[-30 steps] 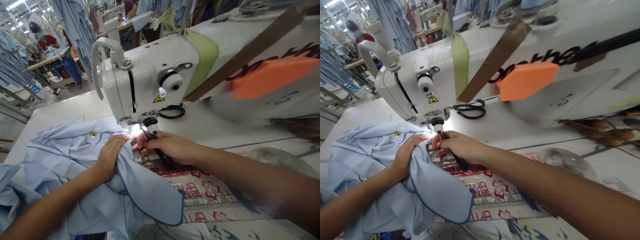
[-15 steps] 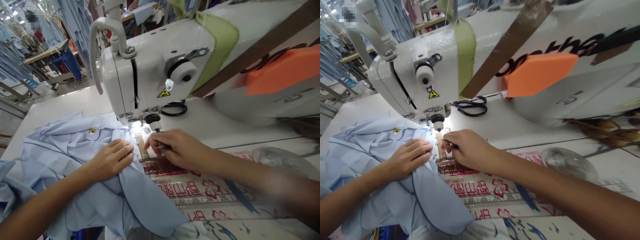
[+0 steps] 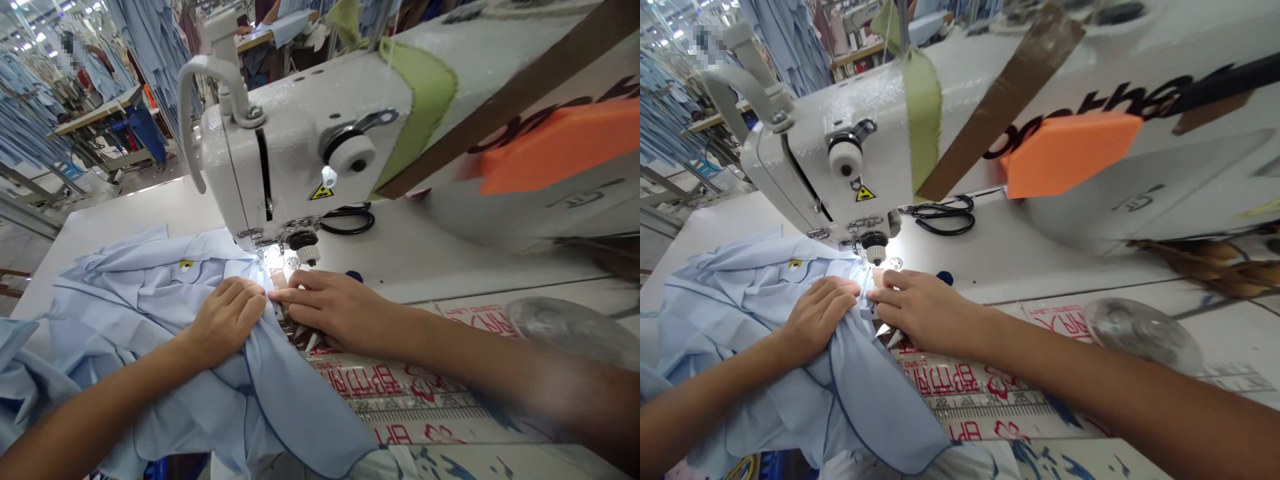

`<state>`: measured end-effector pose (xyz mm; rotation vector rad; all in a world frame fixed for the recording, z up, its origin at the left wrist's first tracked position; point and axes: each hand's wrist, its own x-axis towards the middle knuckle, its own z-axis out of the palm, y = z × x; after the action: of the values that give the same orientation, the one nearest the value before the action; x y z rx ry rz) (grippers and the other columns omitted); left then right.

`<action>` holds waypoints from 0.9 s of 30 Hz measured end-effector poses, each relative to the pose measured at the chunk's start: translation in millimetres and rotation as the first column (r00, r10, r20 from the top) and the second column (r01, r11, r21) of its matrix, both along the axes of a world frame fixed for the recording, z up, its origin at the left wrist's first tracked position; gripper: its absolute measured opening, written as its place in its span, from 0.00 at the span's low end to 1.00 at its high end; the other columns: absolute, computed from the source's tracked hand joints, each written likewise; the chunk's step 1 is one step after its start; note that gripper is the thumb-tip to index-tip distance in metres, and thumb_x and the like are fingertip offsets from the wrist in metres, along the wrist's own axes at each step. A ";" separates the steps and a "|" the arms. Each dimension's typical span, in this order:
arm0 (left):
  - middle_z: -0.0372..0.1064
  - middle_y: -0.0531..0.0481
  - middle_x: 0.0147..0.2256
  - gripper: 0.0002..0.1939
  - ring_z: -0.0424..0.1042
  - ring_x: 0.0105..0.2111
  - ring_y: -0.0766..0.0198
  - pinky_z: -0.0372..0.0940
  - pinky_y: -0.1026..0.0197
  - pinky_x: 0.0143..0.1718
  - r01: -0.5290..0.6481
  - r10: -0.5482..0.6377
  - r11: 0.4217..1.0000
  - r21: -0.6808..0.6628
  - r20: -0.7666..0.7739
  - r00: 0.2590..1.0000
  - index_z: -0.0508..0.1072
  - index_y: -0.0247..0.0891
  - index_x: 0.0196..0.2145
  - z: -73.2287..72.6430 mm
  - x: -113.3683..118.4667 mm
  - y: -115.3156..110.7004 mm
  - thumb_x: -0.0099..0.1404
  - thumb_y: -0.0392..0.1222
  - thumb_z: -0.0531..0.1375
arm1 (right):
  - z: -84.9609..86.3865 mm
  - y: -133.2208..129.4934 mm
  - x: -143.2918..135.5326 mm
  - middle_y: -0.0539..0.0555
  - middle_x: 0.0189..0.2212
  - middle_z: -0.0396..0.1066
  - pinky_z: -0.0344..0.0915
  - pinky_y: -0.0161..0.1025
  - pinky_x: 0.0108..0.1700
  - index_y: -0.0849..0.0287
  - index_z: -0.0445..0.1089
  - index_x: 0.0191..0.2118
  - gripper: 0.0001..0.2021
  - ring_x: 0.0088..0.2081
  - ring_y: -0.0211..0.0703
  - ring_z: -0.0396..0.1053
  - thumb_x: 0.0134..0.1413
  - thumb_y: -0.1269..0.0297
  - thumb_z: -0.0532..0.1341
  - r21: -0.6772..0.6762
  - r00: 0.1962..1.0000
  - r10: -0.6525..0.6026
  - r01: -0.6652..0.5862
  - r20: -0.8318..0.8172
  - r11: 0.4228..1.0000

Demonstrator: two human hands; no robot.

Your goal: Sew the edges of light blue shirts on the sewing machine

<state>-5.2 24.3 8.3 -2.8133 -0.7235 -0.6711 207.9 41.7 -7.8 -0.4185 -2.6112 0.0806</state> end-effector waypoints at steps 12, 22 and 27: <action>0.70 0.41 0.33 0.05 0.68 0.37 0.59 0.66 0.55 0.40 0.025 -0.017 0.997 0.072 -0.120 0.993 0.67 0.27 0.30 -2.8 6.3 -12.4 0.63 0.27 0.52 | 0.4 4.0 1.1 0.59 0.45 0.69 0.64 0.44 0.43 0.65 0.69 0.35 0.13 0.42 0.45 0.61 0.56 0.75 0.48 0.085 0.999 -0.037 0.040 -0.036 0.996; 0.69 0.39 0.38 0.07 0.67 0.40 0.58 0.65 0.55 0.43 -0.092 0.093 0.995 -0.047 0.029 0.995 0.66 0.28 0.36 -12.4 9.0 -0.9 0.65 0.28 0.49 | 8.1 12.1 5.0 0.57 0.43 0.70 0.61 0.41 0.40 0.64 0.69 0.36 0.10 0.39 0.43 0.62 0.56 0.74 0.50 0.119 0.990 -0.112 0.102 0.086 0.988; 0.67 0.41 0.42 0.06 0.66 0.43 0.61 0.64 0.58 0.44 -0.088 0.154 0.948 -0.305 0.200 0.968 0.62 0.32 0.41 -16.4 -4.7 4.2 0.65 0.33 0.50 | 0.5 7.7 3.4 0.56 0.45 0.69 0.62 0.40 0.40 0.62 0.68 0.30 0.12 0.40 0.43 0.62 0.57 0.75 0.48 0.085 1.000 0.010 -0.011 0.012 0.996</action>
<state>-9.9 28.4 -8.0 -2.9512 -1.1129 -0.9360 211.2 49.5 -7.4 -0.3766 -2.6178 -0.0300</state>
